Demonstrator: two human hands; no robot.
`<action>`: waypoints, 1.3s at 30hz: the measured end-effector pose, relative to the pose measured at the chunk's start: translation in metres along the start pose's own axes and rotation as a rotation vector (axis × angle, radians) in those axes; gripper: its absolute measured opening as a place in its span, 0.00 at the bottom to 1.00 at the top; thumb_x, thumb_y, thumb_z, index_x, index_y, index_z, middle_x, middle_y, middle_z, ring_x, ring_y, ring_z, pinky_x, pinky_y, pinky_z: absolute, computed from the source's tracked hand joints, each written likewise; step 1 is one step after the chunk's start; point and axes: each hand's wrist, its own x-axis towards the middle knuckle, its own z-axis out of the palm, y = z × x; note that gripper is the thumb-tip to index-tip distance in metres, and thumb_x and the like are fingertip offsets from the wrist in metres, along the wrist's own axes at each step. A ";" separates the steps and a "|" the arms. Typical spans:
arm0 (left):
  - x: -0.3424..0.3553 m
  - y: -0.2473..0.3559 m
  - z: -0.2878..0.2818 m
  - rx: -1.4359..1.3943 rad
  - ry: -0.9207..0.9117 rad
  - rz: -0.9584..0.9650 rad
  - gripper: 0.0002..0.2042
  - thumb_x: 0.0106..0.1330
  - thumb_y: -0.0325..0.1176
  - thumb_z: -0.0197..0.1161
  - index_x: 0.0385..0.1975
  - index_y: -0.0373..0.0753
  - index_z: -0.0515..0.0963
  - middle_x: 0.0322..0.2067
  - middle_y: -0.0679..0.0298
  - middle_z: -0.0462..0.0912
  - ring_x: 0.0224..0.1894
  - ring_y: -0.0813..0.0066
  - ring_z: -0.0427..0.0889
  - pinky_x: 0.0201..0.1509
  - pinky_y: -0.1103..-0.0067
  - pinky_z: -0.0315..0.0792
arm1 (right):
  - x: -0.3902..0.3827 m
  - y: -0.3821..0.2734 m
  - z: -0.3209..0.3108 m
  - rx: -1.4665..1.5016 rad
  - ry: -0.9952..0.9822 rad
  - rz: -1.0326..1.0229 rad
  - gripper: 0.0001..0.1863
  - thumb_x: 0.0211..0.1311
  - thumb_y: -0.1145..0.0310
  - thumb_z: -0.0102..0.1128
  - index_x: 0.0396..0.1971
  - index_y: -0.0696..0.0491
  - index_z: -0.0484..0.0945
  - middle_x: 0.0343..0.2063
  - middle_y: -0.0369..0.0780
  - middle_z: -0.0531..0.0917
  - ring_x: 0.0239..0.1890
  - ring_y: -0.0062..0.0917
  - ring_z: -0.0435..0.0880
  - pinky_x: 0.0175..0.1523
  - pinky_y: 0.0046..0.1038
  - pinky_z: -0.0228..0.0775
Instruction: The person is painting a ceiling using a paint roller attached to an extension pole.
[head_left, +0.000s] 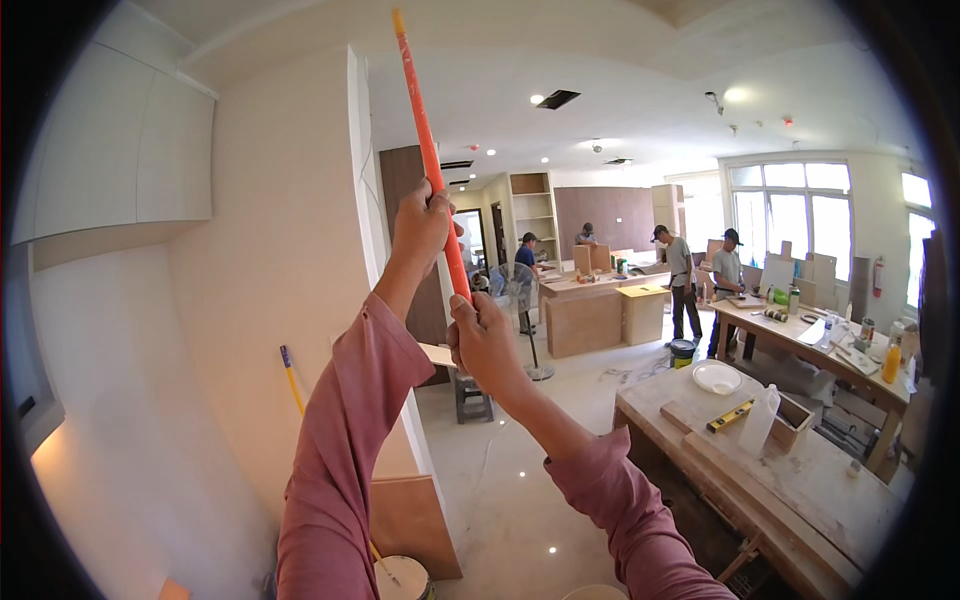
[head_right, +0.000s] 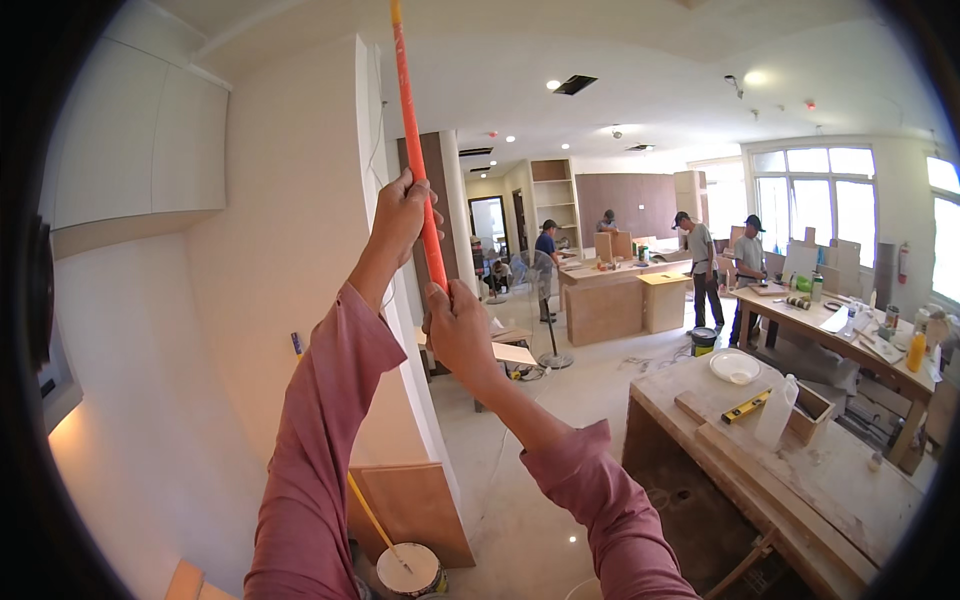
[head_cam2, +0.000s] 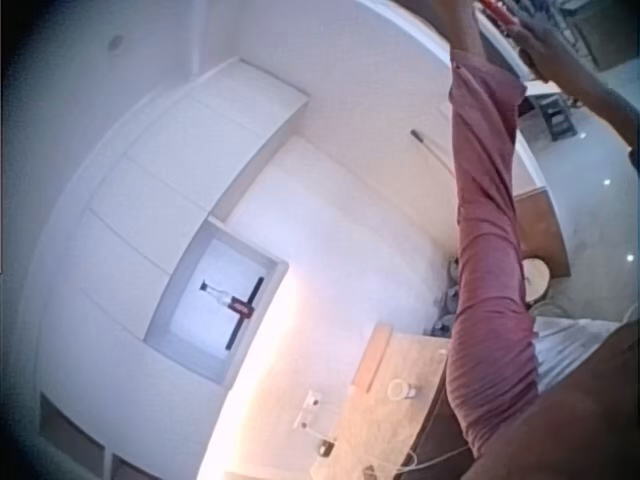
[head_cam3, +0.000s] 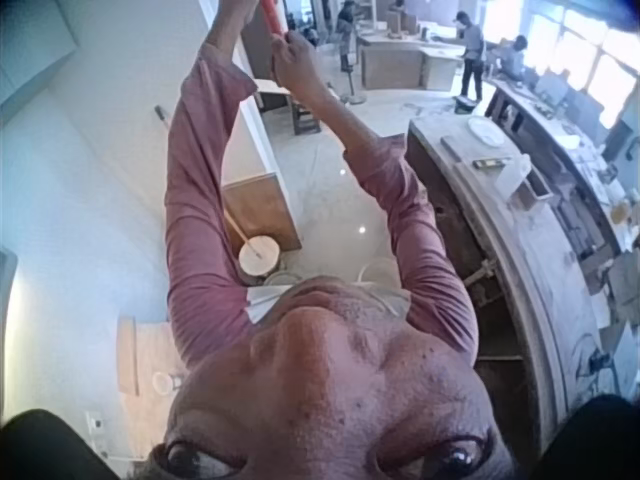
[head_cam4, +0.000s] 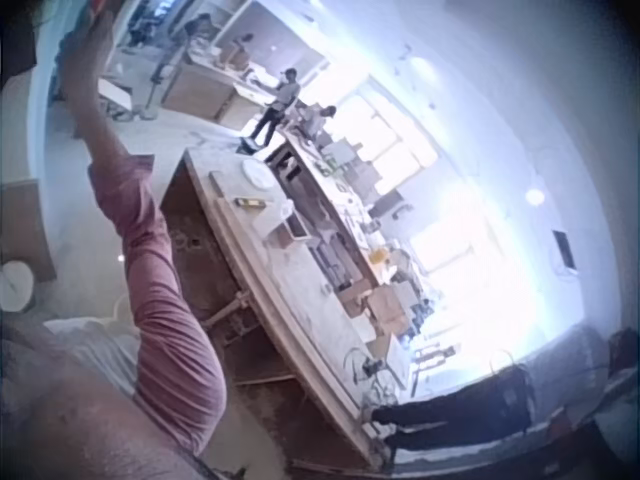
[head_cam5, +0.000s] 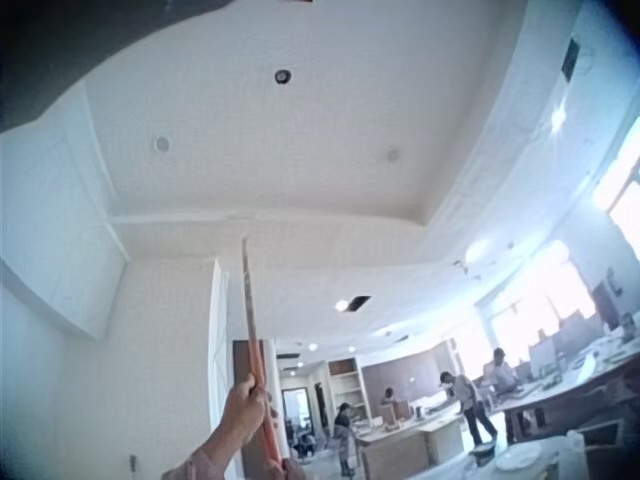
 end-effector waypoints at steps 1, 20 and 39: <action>0.006 0.001 -0.003 -0.001 -0.003 0.004 0.13 0.78 0.34 0.48 0.54 0.33 0.70 0.33 0.64 0.73 0.23 0.75 0.79 0.22 0.75 0.80 | 0.007 -0.001 0.003 0.001 -0.001 0.001 0.16 0.78 0.58 0.50 0.32 0.54 0.68 0.15 0.34 0.72 0.09 0.16 0.68 0.14 0.23 0.57; 0.032 0.010 -0.001 0.157 -0.002 0.047 0.10 0.77 0.33 0.49 0.47 0.31 0.70 0.32 0.61 0.75 0.23 0.72 0.80 0.24 0.71 0.82 | 0.033 -0.002 -0.001 0.121 -0.079 0.056 0.17 0.79 0.56 0.48 0.35 0.55 0.68 0.16 0.35 0.72 0.11 0.18 0.68 0.15 0.22 0.57; 0.000 0.001 0.042 0.244 -0.022 -0.005 0.10 0.76 0.31 0.49 0.44 0.29 0.70 0.29 0.61 0.75 0.21 0.71 0.81 0.23 0.73 0.81 | -0.006 -0.008 -0.045 0.082 -0.051 0.191 0.18 0.78 0.57 0.47 0.30 0.55 0.67 0.15 0.36 0.71 0.11 0.19 0.69 0.14 0.24 0.58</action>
